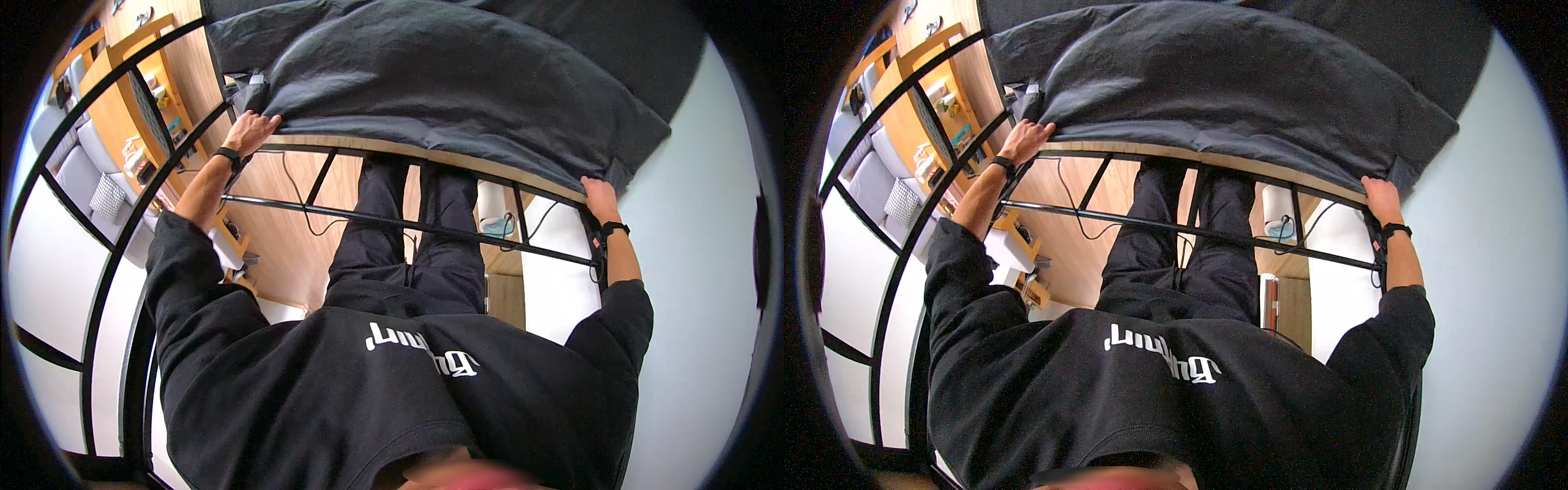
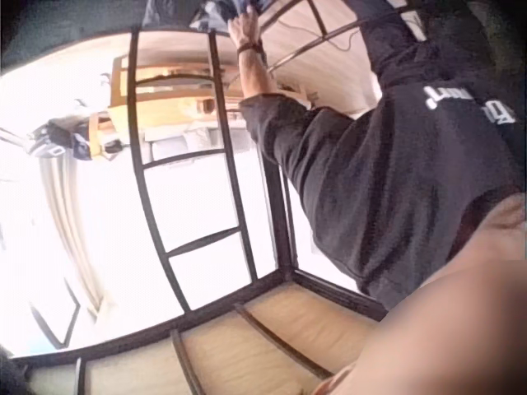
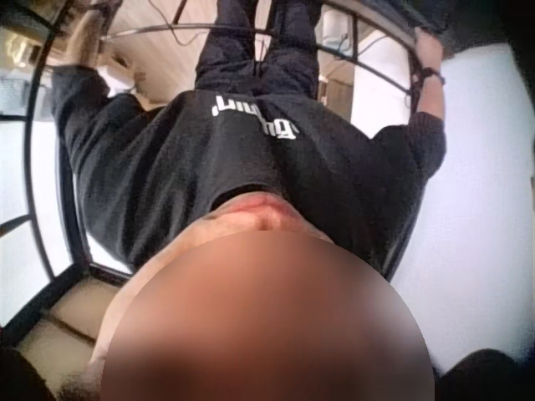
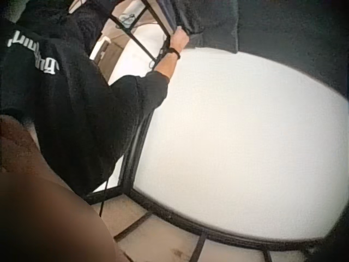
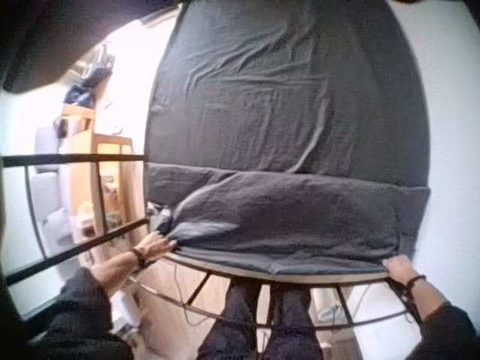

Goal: The person assembles a small indoor tent by inserting a thin rod into the fabric sleeve and then attaching the fabric cover to the metal frame. They walk to retrieve the rod, return to the tent, and secure the cover around the frame.

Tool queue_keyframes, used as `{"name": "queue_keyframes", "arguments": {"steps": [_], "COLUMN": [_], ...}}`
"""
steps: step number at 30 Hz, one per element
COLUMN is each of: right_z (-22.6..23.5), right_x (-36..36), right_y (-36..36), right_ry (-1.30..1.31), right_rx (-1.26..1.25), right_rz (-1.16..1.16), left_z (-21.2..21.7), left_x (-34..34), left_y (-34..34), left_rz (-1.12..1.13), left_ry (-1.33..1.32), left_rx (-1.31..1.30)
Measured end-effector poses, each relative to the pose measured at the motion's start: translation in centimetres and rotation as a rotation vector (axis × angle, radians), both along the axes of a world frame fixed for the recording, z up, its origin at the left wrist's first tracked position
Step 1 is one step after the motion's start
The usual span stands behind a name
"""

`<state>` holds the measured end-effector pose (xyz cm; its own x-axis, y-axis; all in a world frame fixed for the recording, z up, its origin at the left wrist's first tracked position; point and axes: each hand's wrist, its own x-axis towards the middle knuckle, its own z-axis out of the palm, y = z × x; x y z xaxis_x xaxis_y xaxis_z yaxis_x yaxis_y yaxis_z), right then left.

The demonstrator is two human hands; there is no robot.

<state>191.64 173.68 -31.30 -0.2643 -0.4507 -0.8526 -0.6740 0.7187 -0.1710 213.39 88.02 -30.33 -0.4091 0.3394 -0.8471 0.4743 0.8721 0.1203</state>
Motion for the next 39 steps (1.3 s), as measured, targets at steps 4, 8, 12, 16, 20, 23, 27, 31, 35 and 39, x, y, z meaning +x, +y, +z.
{"name": "queue_keyframes", "arguments": {"steps": [4,8,12,16,20,23,27,31,35,39], "right_z": [-3.0,-4.7,-4.6,-3.4,-3.1,-3.4,-4.2,-4.6,-4.7,-5.2], "right_x": [4.8,6.2,5.2,4.1,4.7,6.0,7.7,8.2,7.4,6.0], "right_y": [0.3,0.8,1.0,1.6,2.3,2.7,2.6,2.6,1.9,0.6], "right_ry": [-0.056,-0.102,-0.180,-0.255,-0.238,-0.212,-0.132,-0.321,-0.433,-0.210], "right_rx": [0.057,0.035,0.045,0.076,0.098,0.245,0.299,0.479,0.566,0.431], "right_rz": [0.069,0.111,0.120,0.096,0.223,0.269,0.270,0.252,0.008,-0.400], "left_z": [-4.2,-6.4,-6.2,-4.5,-3.8,-4.4,-6.1,-7.7,-7.4,-5.2], "left_x": [5.0,8.1,9.1,9.1,9.5,10.2,11.9,13.1,12.0,9.8], "left_y": [0.8,1.0,0.1,-1.2,-1.9,-2.3,-3.2,-3.1,-2.8,-3.6], "left_rz": [0.015,0.033,0.124,0.141,0.176,0.393,0.841,0.831,1.101,0.840], "left_ry": [-0.068,-0.074,-0.152,-0.189,-0.243,-0.274,-0.347,-0.520,-0.533,0.011], "left_rx": [0.023,0.027,0.063,0.065,0.060,-0.007,0.039,-0.095,-0.041,-0.157]}}
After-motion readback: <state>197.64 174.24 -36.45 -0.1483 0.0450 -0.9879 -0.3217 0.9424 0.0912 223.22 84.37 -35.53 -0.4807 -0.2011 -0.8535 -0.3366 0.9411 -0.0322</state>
